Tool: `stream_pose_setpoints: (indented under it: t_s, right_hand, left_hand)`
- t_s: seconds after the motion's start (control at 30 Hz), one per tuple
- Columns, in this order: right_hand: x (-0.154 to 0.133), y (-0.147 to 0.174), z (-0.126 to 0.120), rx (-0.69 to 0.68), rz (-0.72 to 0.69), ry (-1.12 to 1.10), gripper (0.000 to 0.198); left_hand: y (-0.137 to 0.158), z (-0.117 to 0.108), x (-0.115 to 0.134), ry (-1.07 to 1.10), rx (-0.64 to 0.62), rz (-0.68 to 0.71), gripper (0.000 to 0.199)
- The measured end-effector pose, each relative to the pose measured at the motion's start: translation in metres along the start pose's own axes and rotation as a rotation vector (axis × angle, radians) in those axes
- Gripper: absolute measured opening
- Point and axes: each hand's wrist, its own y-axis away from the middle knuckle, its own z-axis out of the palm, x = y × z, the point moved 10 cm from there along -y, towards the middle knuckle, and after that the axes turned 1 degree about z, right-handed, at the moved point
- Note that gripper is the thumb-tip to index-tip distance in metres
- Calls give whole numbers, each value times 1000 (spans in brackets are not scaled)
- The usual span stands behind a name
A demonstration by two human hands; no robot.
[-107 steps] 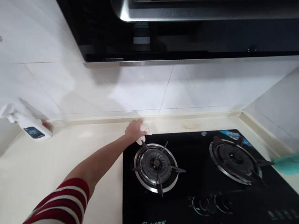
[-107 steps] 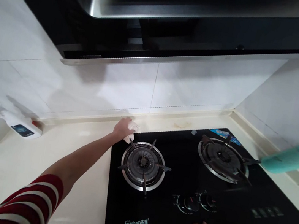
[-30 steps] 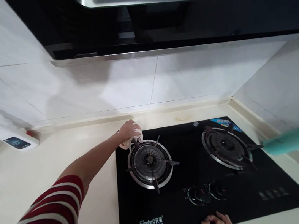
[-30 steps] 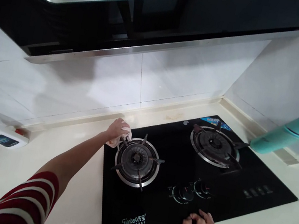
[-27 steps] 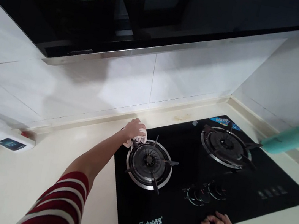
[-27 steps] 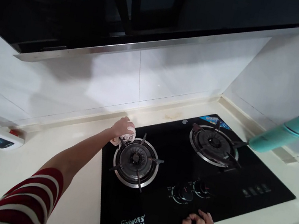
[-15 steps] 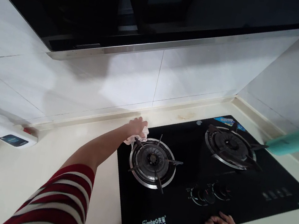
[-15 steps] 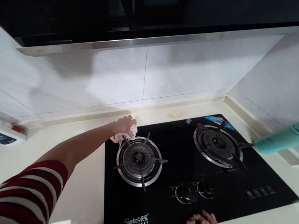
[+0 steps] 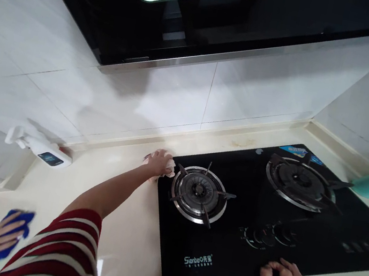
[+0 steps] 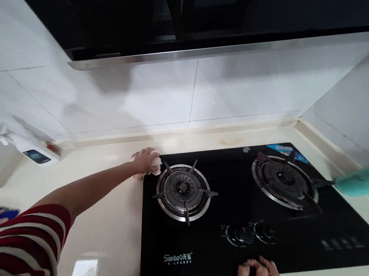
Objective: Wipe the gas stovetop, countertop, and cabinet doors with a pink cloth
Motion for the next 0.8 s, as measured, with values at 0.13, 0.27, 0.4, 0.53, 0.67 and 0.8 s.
stream_pose_setpoints:
  t_s: [0.13,0.27,0.4,0.53,0.67,0.8]
  right_hand:
    - [-1,-1,-3,28,-22,-38,38]
    - [-1,-1,-3,35,-33,-68,33]
    - [1,-1,-4,41,-10,-99,29]
    - [5,-3,-2,21,1,-132,32]
    - [7,-3,-2,25,10,-133,35]
    - [4,-2,-4,47,-4,-128,35]
  left_hand:
    - [27,6,1,36,81,-5,60]
    - [75,21,22,43,137,28,58]
    - [140,47,47,55,180,48,53]
    - [202,75,70,88,227,123,55]
    - [251,103,95,158,235,177,52]
    - [286,118,116,266,215,210,50]
